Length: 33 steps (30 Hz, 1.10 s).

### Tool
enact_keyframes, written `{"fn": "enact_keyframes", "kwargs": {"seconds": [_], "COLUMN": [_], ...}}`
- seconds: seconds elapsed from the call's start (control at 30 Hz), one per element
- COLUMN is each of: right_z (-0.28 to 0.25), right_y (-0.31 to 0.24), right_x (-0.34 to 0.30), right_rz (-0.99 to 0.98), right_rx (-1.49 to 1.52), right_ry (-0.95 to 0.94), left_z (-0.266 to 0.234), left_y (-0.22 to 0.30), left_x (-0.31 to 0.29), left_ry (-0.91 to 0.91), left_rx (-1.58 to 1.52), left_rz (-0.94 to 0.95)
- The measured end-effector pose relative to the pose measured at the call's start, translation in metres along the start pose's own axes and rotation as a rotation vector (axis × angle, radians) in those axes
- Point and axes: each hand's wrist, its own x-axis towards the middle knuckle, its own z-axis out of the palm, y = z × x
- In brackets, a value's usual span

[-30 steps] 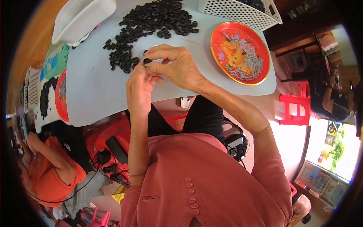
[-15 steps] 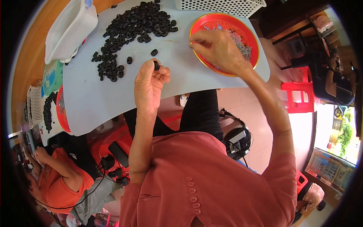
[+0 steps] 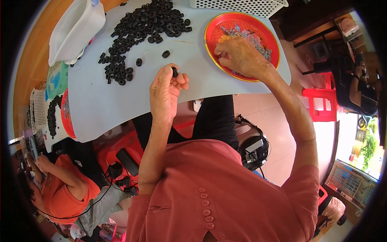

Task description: The person picks up a black plastic component and a small metal pin by hand, joins them together, and places the assembled unit onto a red tray, repeating the process.

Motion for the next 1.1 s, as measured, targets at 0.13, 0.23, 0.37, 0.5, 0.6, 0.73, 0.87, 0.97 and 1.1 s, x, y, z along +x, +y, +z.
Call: {"fn": "enact_keyframes", "kwargs": {"seconds": [0.13,0.23,0.37,0.5,0.6,0.73,0.87,0.97,1.1], "right_z": [0.005,0.006,0.007,0.012,0.017,0.039,0.055,0.058,0.059], "right_y": [-0.006,-0.006,-0.002,-0.006,-0.047,-0.072,-0.08,-0.088,-0.097], "right_x": [0.002,0.006,0.009,0.012,0.016,0.018,0.024,0.027,0.033], "right_rz": [0.027,0.037,0.066,0.011,-0.013,0.003,-0.017,-0.023,0.004], "right_rx": [-0.11,-0.152,-0.149,0.038,0.417,0.8,0.856,0.914,0.921], "right_ry": [0.063,0.049,0.069,0.285,0.354,0.25,0.266,0.25,0.177], "left_z": [0.003,0.0,-0.001,-0.007,-0.011,-0.009,-0.017,-0.021,-0.027], "left_y": [-0.001,-0.002,-0.008,-0.011,-0.008,-0.004,0.001,0.006,0.01], "left_x": [-0.002,-0.004,-0.008,-0.008,-0.01,-0.011,-0.013,-0.015,-0.014], "left_ry": [-0.011,-0.026,-0.045,-0.084,-0.043,-0.033,-0.015,-0.002,-0.011], "left_rx": [0.001,0.003,0.059,0.248,0.241,0.175,0.188,0.188,0.266], "left_rz": [-0.028,-0.029,0.028,0.048,0.025,0.032,0.075,0.101,0.169]}}
